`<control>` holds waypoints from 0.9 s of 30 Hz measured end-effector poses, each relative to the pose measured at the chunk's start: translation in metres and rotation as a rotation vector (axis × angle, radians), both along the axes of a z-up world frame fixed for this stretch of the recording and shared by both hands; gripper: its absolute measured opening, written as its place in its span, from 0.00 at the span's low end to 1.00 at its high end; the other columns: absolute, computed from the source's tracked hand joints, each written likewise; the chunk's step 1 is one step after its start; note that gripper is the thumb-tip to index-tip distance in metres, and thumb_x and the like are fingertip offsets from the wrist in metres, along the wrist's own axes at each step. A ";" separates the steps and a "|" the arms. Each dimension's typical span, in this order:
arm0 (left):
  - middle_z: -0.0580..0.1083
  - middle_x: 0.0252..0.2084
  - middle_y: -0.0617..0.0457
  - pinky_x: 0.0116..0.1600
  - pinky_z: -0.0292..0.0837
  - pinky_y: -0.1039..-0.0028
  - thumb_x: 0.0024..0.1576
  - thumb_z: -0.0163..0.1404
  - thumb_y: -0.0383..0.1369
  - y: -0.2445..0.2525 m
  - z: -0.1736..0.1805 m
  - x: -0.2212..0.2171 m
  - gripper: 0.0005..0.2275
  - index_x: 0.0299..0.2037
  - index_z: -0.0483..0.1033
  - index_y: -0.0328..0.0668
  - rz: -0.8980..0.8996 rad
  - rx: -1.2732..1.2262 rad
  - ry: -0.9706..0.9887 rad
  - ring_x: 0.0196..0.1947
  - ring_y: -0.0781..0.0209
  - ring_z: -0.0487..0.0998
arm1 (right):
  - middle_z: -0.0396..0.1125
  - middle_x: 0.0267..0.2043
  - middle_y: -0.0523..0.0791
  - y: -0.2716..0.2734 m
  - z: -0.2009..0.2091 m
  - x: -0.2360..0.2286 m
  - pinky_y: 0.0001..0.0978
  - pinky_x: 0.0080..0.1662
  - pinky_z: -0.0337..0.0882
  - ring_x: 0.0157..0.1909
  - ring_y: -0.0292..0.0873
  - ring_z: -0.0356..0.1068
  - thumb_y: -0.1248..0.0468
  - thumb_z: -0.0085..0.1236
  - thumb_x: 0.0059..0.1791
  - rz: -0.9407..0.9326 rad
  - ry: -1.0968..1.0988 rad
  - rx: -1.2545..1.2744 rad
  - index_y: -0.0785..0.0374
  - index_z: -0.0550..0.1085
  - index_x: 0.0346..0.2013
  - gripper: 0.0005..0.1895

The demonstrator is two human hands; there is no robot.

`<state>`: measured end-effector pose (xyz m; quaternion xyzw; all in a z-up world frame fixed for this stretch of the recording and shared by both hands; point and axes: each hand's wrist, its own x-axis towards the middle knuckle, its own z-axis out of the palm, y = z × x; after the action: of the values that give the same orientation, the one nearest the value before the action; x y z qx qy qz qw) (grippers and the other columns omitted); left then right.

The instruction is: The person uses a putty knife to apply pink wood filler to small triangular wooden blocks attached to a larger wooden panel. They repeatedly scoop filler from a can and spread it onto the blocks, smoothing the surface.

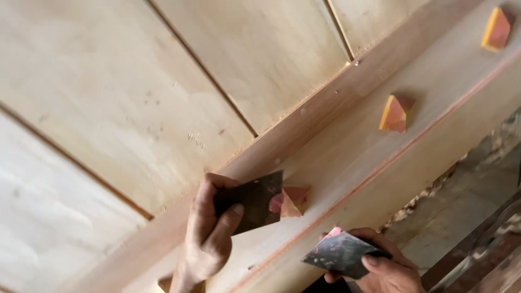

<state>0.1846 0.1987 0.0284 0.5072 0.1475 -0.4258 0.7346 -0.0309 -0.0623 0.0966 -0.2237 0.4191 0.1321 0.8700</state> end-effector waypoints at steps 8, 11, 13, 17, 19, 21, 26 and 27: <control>0.73 0.42 0.46 0.48 0.69 0.73 0.58 0.44 0.20 0.021 0.007 -0.089 0.11 0.50 0.62 0.34 0.464 0.155 -0.003 0.41 0.64 0.69 | 0.71 0.65 0.58 -0.035 0.013 0.099 0.53 0.64 0.67 0.67 0.60 0.68 0.56 0.49 0.55 0.845 -0.388 -0.704 0.70 0.74 0.61 0.25; 0.71 0.43 0.45 0.48 0.68 0.71 0.60 0.46 0.21 0.005 0.005 -0.129 0.11 0.51 0.62 0.32 0.727 0.126 -0.015 0.42 0.63 0.68 | 0.72 0.60 0.44 -0.022 0.003 0.113 0.40 0.61 0.69 0.61 0.48 0.70 0.57 0.61 0.44 1.344 -0.639 -1.589 0.62 0.75 0.56 0.26; 0.70 0.45 0.43 0.51 0.67 0.70 0.60 0.46 0.21 -0.014 0.005 -0.155 0.11 0.51 0.62 0.31 0.900 0.102 -0.051 0.44 0.61 0.68 | 0.72 0.58 0.46 -0.019 -0.012 0.116 0.43 0.58 0.67 0.58 0.51 0.69 0.59 0.65 0.38 1.459 -0.808 -1.677 0.64 0.76 0.52 0.29; 0.72 0.50 0.36 0.57 0.69 0.66 0.58 0.45 0.20 -0.065 -0.008 -0.198 0.11 0.49 0.61 0.32 1.214 0.037 -0.175 0.49 0.56 0.71 | 0.72 0.58 0.44 -0.023 -0.032 0.106 0.43 0.58 0.66 0.56 0.52 0.70 0.61 0.65 0.37 1.423 -1.120 -1.854 0.60 0.77 0.51 0.27; 0.72 0.52 0.32 0.57 0.68 0.65 0.59 0.45 0.19 -0.090 -0.018 -0.214 0.10 0.49 0.61 0.31 1.325 0.021 -0.225 0.49 0.54 0.71 | 0.72 0.58 0.45 -0.029 -0.046 0.104 0.43 0.55 0.65 0.55 0.53 0.70 0.61 0.67 0.38 1.411 -1.215 -1.834 0.62 0.77 0.52 0.28; 0.72 0.52 0.28 0.52 0.67 0.66 0.61 0.45 0.19 -0.110 -0.025 -0.227 0.10 0.51 0.62 0.30 1.393 0.056 -0.268 0.46 0.54 0.70 | 0.72 0.58 0.45 -0.033 -0.054 0.093 0.43 0.53 0.65 0.54 0.53 0.70 0.62 0.68 0.37 1.402 -1.230 -1.827 0.63 0.78 0.52 0.28; 0.71 0.54 0.28 0.60 0.70 0.59 0.57 0.45 0.17 -0.121 -0.022 -0.248 0.13 0.48 0.58 0.35 1.423 -0.029 -0.193 0.53 0.50 0.73 | 0.72 0.57 0.44 -0.027 -0.064 0.083 0.43 0.52 0.66 0.52 0.53 0.70 0.64 0.69 0.35 1.348 -1.253 -1.867 0.62 0.79 0.51 0.28; 0.71 0.54 0.27 0.62 0.69 0.59 0.57 0.45 0.16 -0.123 -0.024 -0.251 0.13 0.49 0.58 0.34 1.409 -0.034 -0.225 0.53 0.50 0.73 | 0.72 0.57 0.44 -0.027 -0.065 0.083 0.43 0.53 0.65 0.52 0.53 0.70 0.64 0.69 0.36 1.333 -1.280 -1.872 0.62 0.79 0.51 0.27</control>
<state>-0.0666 0.0760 0.0044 0.3206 0.3568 0.2027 0.8537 0.0516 -0.0892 0.0312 -0.9232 -0.3223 0.0661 0.1986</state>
